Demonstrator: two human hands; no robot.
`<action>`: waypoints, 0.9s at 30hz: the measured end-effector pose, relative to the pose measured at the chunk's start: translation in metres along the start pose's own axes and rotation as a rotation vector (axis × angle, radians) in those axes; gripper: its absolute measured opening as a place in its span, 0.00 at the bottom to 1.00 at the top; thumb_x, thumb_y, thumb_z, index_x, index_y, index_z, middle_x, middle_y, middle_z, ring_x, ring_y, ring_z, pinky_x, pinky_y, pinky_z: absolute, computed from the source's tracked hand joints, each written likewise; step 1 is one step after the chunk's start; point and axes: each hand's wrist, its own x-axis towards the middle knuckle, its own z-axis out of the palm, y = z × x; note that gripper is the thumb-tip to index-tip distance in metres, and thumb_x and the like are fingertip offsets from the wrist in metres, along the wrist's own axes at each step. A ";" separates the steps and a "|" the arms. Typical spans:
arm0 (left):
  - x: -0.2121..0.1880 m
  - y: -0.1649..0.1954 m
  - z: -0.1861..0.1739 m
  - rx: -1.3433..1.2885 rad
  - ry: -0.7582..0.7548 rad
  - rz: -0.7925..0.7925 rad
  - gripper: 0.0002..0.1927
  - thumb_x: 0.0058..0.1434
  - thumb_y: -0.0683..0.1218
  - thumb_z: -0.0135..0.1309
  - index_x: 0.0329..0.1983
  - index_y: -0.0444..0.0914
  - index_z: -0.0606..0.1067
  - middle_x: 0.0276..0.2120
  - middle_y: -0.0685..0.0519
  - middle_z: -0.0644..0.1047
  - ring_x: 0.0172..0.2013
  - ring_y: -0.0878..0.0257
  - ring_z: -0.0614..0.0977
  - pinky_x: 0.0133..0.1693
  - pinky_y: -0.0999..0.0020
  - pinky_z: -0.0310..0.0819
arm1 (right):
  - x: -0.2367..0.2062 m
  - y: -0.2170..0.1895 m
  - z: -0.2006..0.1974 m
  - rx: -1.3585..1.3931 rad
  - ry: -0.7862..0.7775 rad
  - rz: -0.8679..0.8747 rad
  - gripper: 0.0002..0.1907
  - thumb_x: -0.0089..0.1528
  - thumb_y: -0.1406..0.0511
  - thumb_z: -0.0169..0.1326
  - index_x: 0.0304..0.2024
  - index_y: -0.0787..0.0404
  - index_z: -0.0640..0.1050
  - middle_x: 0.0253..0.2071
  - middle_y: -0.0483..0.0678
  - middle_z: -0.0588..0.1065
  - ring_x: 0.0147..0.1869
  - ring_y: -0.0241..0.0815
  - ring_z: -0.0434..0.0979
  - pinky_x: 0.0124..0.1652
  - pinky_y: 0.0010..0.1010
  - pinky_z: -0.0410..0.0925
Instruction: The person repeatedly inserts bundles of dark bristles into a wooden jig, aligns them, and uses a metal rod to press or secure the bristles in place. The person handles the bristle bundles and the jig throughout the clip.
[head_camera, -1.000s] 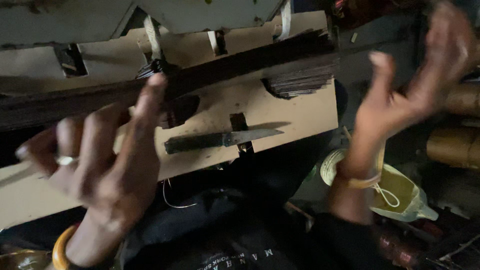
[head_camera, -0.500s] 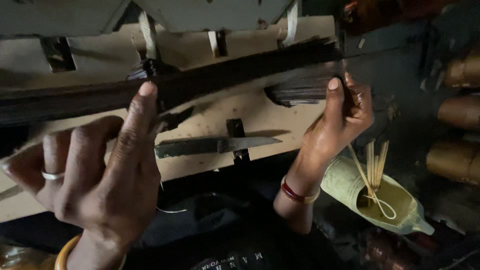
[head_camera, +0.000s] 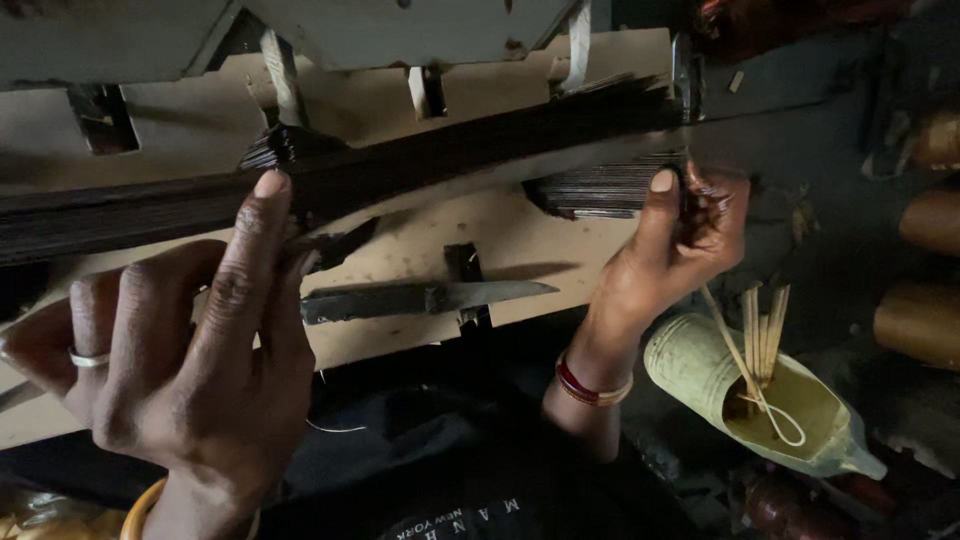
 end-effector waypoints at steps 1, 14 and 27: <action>0.000 0.001 0.000 -0.006 0.005 -0.007 0.22 0.71 0.50 0.58 0.69 0.50 0.78 0.40 0.64 0.77 0.42 0.68 0.73 0.65 0.62 0.54 | 0.000 0.000 0.000 -0.017 0.002 -0.006 0.15 0.72 0.64 0.62 0.38 0.65 0.70 0.28 0.39 0.62 0.29 0.28 0.54 0.31 0.23 0.48; -0.001 0.008 0.004 -0.009 0.057 -0.012 0.22 0.71 0.53 0.56 0.68 0.50 0.76 0.39 0.63 0.76 0.42 0.67 0.72 0.64 0.62 0.53 | 0.001 0.008 -0.002 0.014 0.007 -0.031 0.15 0.73 0.65 0.61 0.37 0.65 0.70 0.29 0.39 0.63 0.30 0.28 0.55 0.31 0.22 0.49; 0.007 0.012 0.020 -0.043 0.161 0.016 0.21 0.72 0.54 0.58 0.68 0.53 0.80 0.38 0.63 0.76 0.42 0.66 0.75 0.61 0.61 0.56 | 0.001 0.012 -0.005 0.026 -0.014 -0.068 0.13 0.72 0.65 0.61 0.39 0.64 0.72 0.29 0.40 0.66 0.30 0.27 0.58 0.32 0.22 0.52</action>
